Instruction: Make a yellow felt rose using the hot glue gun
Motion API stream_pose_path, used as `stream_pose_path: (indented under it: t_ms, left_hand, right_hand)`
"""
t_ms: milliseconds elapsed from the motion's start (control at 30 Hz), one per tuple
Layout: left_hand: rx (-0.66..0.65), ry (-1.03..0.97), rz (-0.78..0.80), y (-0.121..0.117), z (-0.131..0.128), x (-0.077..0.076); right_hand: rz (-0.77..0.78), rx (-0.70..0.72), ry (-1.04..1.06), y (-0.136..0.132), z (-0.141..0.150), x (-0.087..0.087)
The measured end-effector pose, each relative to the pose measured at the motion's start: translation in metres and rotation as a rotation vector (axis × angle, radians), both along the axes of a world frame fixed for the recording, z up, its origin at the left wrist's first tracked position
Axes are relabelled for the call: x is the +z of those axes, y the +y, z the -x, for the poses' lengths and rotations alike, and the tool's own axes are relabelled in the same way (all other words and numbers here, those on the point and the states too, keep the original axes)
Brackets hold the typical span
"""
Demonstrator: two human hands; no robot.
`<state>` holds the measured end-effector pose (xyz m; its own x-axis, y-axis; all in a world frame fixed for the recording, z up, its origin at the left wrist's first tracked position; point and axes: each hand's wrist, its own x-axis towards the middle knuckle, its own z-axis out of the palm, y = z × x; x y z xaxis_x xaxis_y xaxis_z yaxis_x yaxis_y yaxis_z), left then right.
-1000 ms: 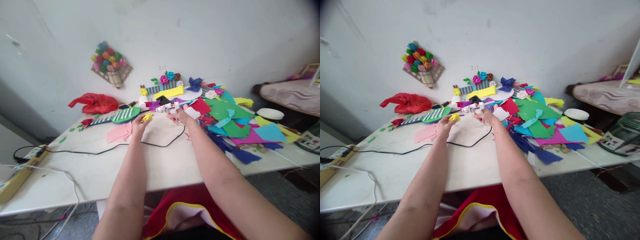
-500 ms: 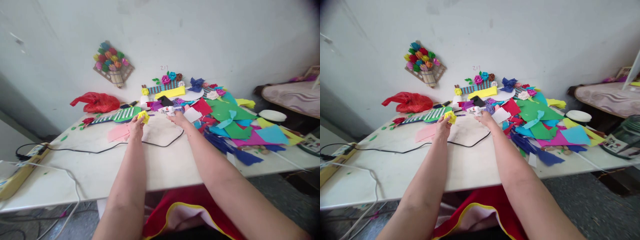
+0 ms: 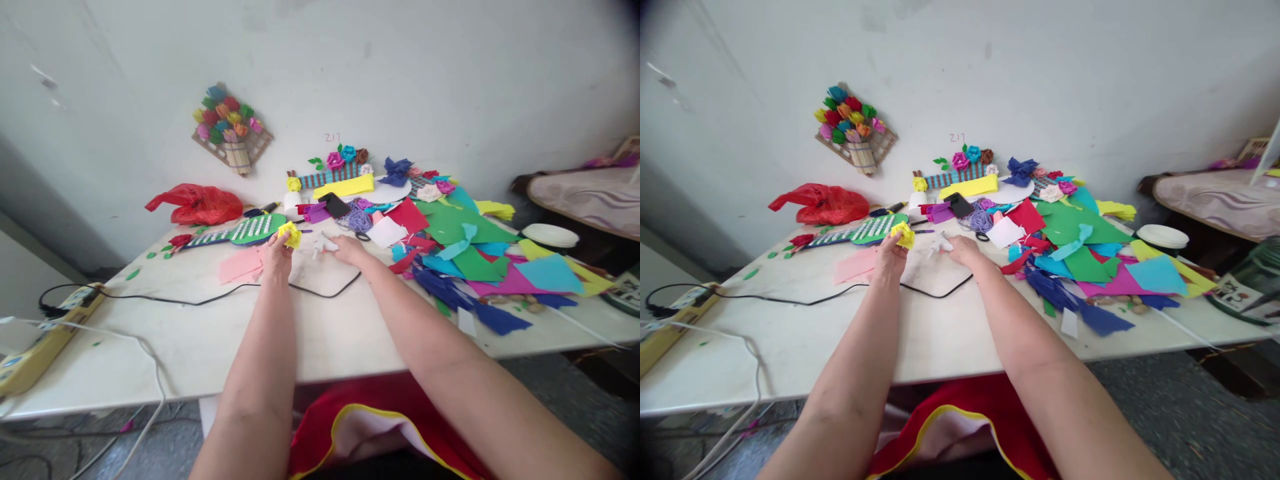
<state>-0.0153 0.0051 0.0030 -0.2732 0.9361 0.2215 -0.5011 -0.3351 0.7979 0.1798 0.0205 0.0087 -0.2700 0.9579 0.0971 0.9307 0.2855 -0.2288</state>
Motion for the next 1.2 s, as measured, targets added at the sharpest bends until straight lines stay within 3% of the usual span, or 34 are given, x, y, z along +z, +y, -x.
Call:
stream_pose_path:
  t_ms: [200, 433, 667, 800, 1033, 1200]
  left_hand:
    - [-0.013, -0.006, 0.022, 0.001, -0.004, 0.000]
    - [0.002, -0.175, 0.134, 0.000, -0.008, 0.004]
    - [-0.023, -0.165, 0.112, 0.000, -0.007, 0.001]
    - [-0.025, -0.198, 0.115, 0.002, -0.014, 0.004]
    - [0.009, -0.318, 0.278, 0.006, -0.034, 0.006]
    - [-0.016, -0.167, 0.228, 0.011, -0.034, 0.001]
  right_hand:
    - [-0.001, -0.006, -0.043, -0.004, 0.006, 0.002]
    - [0.009, -0.037, -0.055, -0.010, 0.009, 0.009]
    - [-0.197, -0.065, -0.025, -0.012, 0.007, 0.014]
    - [-0.190, -0.039, 0.253, -0.005, 0.013, 0.011]
    - [0.199, -0.018, 1.085, -0.012, 0.034, 0.014]
    - [0.348, -0.005, 1.269, -0.022, 0.038, 0.019]
